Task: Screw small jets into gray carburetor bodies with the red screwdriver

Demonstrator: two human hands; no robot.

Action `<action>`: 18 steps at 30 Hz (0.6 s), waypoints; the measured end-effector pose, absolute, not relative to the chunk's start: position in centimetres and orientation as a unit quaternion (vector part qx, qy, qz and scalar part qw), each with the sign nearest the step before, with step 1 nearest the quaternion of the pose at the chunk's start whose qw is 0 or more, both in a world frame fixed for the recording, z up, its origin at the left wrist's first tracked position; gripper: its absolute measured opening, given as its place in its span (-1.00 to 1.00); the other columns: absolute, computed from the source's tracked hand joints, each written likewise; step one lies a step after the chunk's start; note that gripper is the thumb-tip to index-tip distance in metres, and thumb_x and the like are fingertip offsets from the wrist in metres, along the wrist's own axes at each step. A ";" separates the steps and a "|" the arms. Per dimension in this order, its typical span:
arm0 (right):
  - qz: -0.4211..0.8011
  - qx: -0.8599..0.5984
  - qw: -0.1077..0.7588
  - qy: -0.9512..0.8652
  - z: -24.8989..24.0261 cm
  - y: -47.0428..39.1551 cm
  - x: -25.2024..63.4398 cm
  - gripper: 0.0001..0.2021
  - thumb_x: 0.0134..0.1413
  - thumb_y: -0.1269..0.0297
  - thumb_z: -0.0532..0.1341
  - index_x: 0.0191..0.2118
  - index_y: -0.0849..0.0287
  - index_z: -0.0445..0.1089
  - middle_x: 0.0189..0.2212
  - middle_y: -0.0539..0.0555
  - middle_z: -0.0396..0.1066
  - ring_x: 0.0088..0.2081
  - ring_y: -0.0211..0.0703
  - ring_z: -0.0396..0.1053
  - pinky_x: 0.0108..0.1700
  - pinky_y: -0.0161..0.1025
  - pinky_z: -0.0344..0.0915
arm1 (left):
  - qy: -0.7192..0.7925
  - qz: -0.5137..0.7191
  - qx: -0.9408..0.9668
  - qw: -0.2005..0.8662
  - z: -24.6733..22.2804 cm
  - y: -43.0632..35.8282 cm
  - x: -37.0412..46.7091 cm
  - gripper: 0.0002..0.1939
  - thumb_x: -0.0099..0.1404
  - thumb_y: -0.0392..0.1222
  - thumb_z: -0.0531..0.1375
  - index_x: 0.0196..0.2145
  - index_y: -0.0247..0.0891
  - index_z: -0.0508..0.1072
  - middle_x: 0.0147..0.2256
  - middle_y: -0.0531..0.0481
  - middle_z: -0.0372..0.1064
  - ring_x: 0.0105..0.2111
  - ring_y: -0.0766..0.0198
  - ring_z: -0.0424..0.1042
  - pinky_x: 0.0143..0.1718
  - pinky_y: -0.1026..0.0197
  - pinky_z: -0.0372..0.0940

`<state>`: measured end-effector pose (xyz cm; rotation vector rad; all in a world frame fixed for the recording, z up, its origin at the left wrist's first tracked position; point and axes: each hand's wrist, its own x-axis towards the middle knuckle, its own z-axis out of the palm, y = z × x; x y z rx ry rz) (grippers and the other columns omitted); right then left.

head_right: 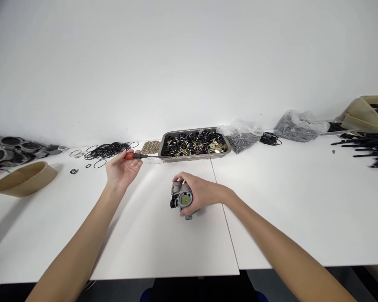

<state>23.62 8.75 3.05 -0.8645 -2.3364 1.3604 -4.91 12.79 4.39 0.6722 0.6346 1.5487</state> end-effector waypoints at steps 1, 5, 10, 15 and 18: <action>0.461 -0.307 0.137 -0.821 3.2 8.6 23.7 -0.18 -0.29 0.19 0.49 0.13 0.05 0.12 -0.01 0.10 0.31 -0.17 -0.14 0.38 -0.25 -0.30 0.36 | 0.276 0.675 0.292 0.619 4.4 12.8 -5.0 -0.79 0.23 -0.28 0.08 -0.45 -0.37 0.47 -0.37 -0.16 0.42 -0.64 0.42 0.19 -0.57 0.29 0.22; 0.407 -0.309 0.108 -0.853 3.5 8.3 23.9 -0.11 -0.26 0.11 0.47 0.22 -0.01 0.09 0.06 0.12 0.20 -0.08 -0.09 0.32 -0.17 -0.27 0.34 | 0.279 0.678 0.288 0.616 4.2 13.0 -5.2 -0.77 0.25 -0.27 0.07 -0.46 -0.37 0.47 -0.38 -0.16 0.42 -0.65 0.43 0.18 -0.57 0.30 0.22; 0.419 -0.258 0.105 -0.864 3.2 8.6 23.9 -0.24 -0.19 0.14 0.45 0.20 -0.14 0.21 0.21 0.09 0.03 0.17 0.05 0.17 0.08 -0.11 0.28 | 0.282 0.674 0.292 0.617 4.4 12.9 -5.2 -0.77 0.26 -0.27 0.06 -0.46 -0.36 0.46 -0.39 -0.14 0.42 -0.67 0.44 0.16 -0.59 0.31 0.20; 0.428 -0.237 0.113 -0.865 2.9 8.8 23.8 -0.47 -0.14 0.23 0.42 0.03 -0.12 0.39 0.18 0.05 0.08 0.15 0.03 0.20 0.12 -0.09 0.26 | 0.286 0.672 0.303 0.613 4.8 12.8 -5.0 -0.80 0.23 -0.27 0.08 -0.47 -0.36 0.46 -0.40 -0.12 0.42 -0.70 0.46 0.15 -0.62 0.31 0.19; 0.438 -0.230 0.119 -0.861 2.8 8.8 23.8 -0.50 -0.14 0.25 0.42 0.01 -0.08 0.40 0.10 0.06 0.11 0.04 -0.06 0.30 0.04 -0.16 0.32 | 0.286 0.671 0.310 0.610 4.9 12.6 -4.9 -0.78 0.23 -0.27 0.07 -0.48 -0.36 0.46 -0.40 -0.14 0.42 -0.71 0.45 0.16 -0.64 0.31 0.19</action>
